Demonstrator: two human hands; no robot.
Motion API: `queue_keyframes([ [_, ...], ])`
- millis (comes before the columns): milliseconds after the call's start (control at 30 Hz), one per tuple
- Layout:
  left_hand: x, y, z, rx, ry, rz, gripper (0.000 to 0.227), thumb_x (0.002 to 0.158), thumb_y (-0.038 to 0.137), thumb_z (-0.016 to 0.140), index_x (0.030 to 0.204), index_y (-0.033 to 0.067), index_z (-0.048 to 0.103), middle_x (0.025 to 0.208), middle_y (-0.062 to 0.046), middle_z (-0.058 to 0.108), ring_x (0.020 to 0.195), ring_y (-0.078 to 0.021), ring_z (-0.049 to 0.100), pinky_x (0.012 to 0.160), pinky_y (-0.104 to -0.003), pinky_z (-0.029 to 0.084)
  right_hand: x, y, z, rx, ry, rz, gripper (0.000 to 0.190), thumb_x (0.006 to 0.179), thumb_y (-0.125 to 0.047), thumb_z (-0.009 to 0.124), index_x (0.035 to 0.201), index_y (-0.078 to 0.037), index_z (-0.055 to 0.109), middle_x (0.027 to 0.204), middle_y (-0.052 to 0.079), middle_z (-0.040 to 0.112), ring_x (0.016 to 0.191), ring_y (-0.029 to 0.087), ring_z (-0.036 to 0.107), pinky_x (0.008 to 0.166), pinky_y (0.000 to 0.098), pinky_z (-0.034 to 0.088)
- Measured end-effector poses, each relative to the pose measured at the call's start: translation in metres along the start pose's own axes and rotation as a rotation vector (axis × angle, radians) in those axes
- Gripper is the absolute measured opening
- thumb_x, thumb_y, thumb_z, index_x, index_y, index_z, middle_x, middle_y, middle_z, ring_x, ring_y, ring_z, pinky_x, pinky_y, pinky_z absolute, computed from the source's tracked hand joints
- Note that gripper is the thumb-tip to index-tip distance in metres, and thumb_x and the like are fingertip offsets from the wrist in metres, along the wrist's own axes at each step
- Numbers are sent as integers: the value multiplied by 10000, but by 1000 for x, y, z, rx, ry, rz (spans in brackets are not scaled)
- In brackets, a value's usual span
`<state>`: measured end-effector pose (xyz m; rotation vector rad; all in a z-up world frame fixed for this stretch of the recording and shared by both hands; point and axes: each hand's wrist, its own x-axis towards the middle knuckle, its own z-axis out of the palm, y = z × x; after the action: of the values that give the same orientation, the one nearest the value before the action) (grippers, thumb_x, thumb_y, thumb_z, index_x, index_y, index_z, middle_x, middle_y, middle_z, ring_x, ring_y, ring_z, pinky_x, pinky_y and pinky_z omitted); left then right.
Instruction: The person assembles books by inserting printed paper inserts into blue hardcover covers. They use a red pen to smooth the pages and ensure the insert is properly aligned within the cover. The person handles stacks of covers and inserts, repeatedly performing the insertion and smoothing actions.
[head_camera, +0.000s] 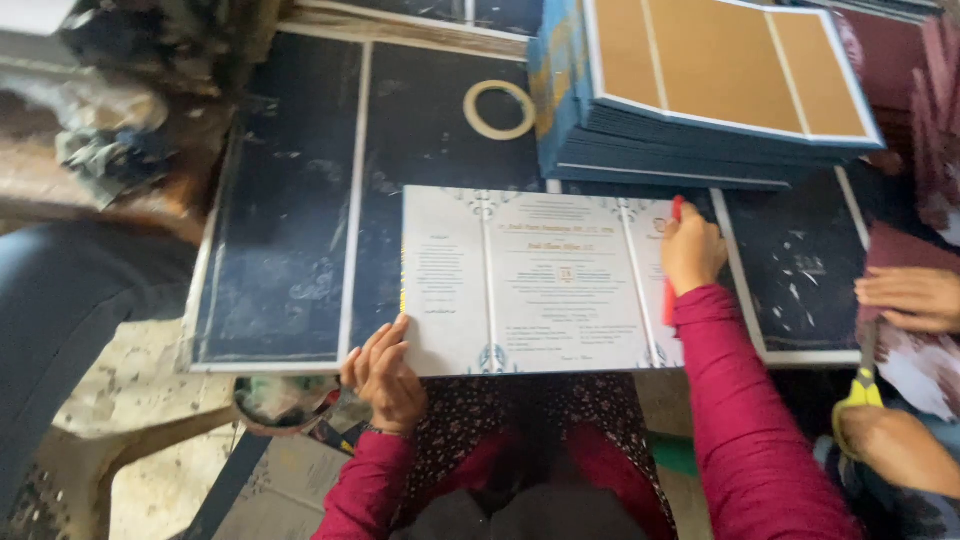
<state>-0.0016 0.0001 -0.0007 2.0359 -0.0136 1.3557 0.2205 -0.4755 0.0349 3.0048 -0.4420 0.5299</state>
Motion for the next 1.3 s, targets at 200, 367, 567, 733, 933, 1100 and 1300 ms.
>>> queue_keyframes([
  [200,0,1,-5,22,-26,43,309,1142,321,343,1065,161,596,1283,-26,768,1147,-207,706,1106,-358,313,-80,-255,-105,453,-53,-414,289,1014,-119,541,1252,-91,703,874,234,765,871,463,750,737,614,575],
  [367,-1,-4,6,29,46,53,153,1107,167,376,1088,127,523,1286,-58,766,1132,-235,717,1084,-370,330,-65,-340,-79,474,-71,-829,428,1003,-206,546,1428,-200,599,964,154,777,912,378,764,799,559,585],
  [567,20,12,-9,39,13,70,200,1044,33,347,1194,126,441,1447,-130,671,1261,-260,663,1134,-352,276,-161,-305,-173,665,-181,-1101,407,1042,-104,451,1381,-81,676,953,204,789,828,401,763,720,520,604],
  [733,50,26,-27,-370,-40,-166,148,1106,-3,415,1238,64,408,1478,-178,637,1230,-302,670,1053,-339,388,-247,-279,-181,560,-239,-1190,427,1015,-112,439,1384,-121,653,755,33,735,700,239,742,607,363,607],
  [933,133,31,-21,-204,-635,-157,297,1139,242,477,1400,101,488,1376,-129,648,1251,-396,613,985,-553,424,-295,-276,-178,389,-50,-974,339,900,-112,536,1186,-177,706,762,-12,687,668,205,717,569,363,581],
  [1100,138,21,16,230,-1099,10,1012,1009,618,544,1680,16,84,1737,-219,222,1608,-384,181,1255,-650,-11,-279,-201,-233,499,-44,-709,290,1040,-101,541,1296,-72,672,642,91,665,560,262,707,484,329,548],
  [1300,135,21,21,295,-1122,-4,1052,978,653,547,1684,46,57,1737,-183,244,1616,-333,176,1254,-653,-4,-254,3,-170,250,-45,-99,425,1016,-147,617,1411,2,660,762,365,702,761,585,695,653,648,510],
])
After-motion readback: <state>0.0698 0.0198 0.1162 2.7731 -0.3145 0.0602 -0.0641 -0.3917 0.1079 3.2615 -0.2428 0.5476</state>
